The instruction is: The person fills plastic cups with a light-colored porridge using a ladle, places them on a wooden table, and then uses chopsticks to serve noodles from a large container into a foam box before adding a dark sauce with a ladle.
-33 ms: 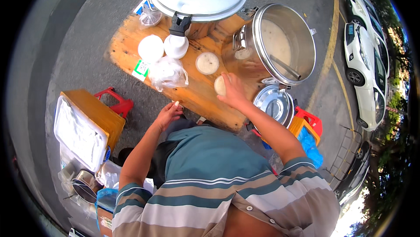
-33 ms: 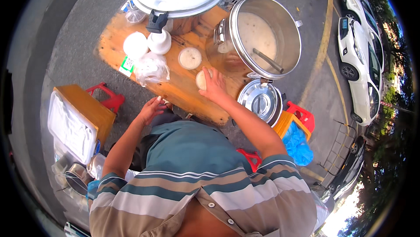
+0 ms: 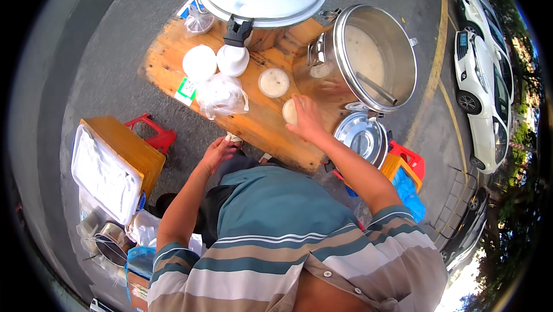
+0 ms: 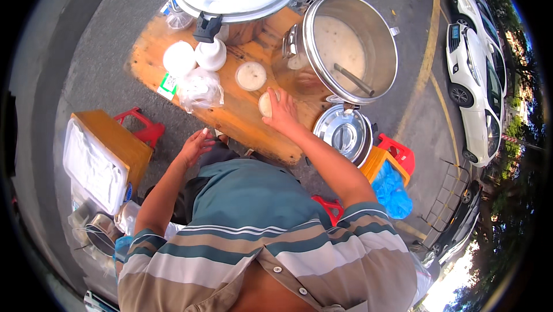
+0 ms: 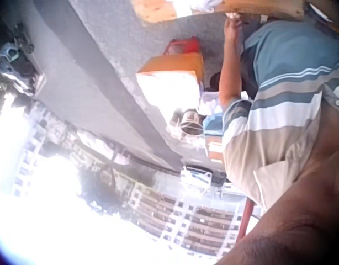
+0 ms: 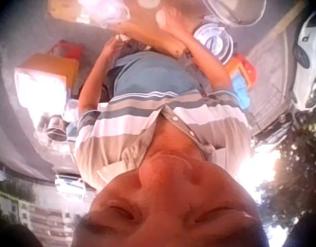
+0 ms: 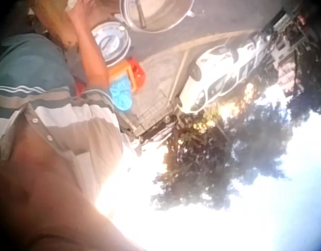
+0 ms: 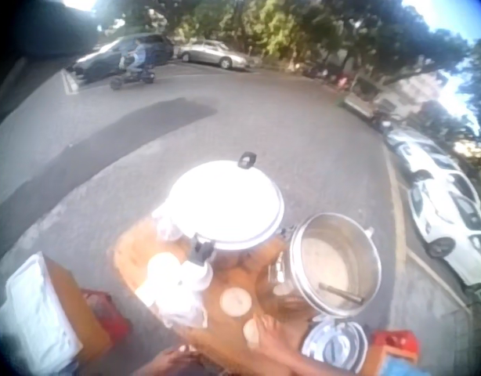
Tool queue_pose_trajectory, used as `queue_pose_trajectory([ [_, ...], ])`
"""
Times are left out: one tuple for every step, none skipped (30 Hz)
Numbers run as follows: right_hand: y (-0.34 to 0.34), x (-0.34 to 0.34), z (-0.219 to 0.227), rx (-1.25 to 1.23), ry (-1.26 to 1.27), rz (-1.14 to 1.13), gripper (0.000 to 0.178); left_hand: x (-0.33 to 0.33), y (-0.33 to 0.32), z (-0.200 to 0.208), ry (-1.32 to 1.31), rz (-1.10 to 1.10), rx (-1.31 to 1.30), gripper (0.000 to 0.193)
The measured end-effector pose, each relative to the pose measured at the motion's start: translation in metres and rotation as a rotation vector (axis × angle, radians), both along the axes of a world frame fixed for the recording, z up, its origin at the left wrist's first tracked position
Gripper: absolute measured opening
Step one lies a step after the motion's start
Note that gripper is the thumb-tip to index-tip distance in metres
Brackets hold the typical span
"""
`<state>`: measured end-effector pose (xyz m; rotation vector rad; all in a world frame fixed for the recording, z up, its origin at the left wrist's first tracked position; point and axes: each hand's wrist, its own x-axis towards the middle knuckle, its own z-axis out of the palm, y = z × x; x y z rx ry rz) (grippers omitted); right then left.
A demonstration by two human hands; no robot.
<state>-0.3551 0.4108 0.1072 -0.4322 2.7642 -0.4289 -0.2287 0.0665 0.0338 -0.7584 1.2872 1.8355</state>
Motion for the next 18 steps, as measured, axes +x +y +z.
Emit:
queue_pose_trajectory([
  [0.003, -0.002, -0.012, -0.003, -0.015, -0.029, 0.104, 0.011, -0.012, -0.007, -0.026, 0.066, -0.038, 0.064],
  [0.003, -0.004, -0.019, -0.008, -0.032, -0.052, 0.103, 0.024, -0.022, -0.012, -0.053, 0.138, -0.078, 0.061],
  [0.003, -0.007, -0.021, -0.014, -0.034, -0.044, 0.103, 0.036, -0.031, -0.016, -0.054, 0.145, -0.084, 0.061],
  [0.003, -0.009, -0.023, 0.008, -0.030, -0.048, 0.102, 0.048, -0.038, -0.019, -0.073, 0.196, -0.133, 0.060],
  [0.003, -0.011, -0.025, 0.029, -0.026, -0.050, 0.102, 0.059, -0.044, -0.021, -0.092, 0.247, -0.182, 0.058],
  [0.003, -0.013, -0.027, 0.021, -0.025, -0.038, 0.102, 0.072, -0.048, -0.022, -0.091, 0.259, -0.190, 0.058],
  [0.004, -0.015, -0.028, 0.006, -0.039, -0.053, 0.103, 0.084, -0.051, -0.023, -0.107, 0.282, -0.240, 0.057],
  [0.005, -0.018, -0.030, -0.011, -0.053, -0.060, 0.103, 0.095, -0.054, -0.023, -0.124, 0.313, -0.293, 0.056],
  [0.004, -0.019, -0.032, -0.028, -0.054, -0.031, 0.103, 0.107, -0.055, -0.022, -0.126, 0.342, -0.309, 0.056],
  [0.007, -0.018, -0.032, 0.001, -0.047, -0.035, 0.104, 0.119, -0.052, -0.022, -0.146, 0.348, -0.328, 0.055],
  [0.005, -0.019, -0.034, 0.017, -0.040, -0.031, 0.105, 0.134, -0.053, -0.021, -0.167, 0.363, -0.358, 0.055],
  [0.003, -0.019, -0.032, 0.008, -0.063, -0.031, 0.105, 0.151, -0.056, -0.027, -0.173, 0.363, -0.382, 0.054],
  [0.005, -0.018, -0.030, 0.002, -0.085, -0.035, 0.105, 0.159, -0.053, -0.022, -0.151, 0.360, -0.434, 0.051],
  [0.005, -0.017, -0.030, 0.013, -0.082, -0.030, 0.106, 0.167, -0.051, -0.016, -0.134, 0.361, -0.488, 0.049],
  [0.007, -0.017, -0.031, 0.027, -0.076, -0.031, 0.107, 0.173, -0.054, -0.014, -0.095, 0.318, -0.563, 0.044],
  [0.006, -0.017, -0.031, 0.014, -0.083, -0.029, 0.108, 0.185, -0.061, -0.012, -0.065, 0.276, -0.633, 0.039],
  [0.007, -0.015, -0.030, 0.010, -0.089, -0.034, 0.110, 0.201, -0.070, -0.010, -0.082, 0.324, -0.659, 0.039],
  [0.006, -0.015, -0.030, -0.008, -0.091, 0.010, 0.110, 0.213, -0.076, -0.009, 0.030, 0.351, -0.852, 0.036],
])
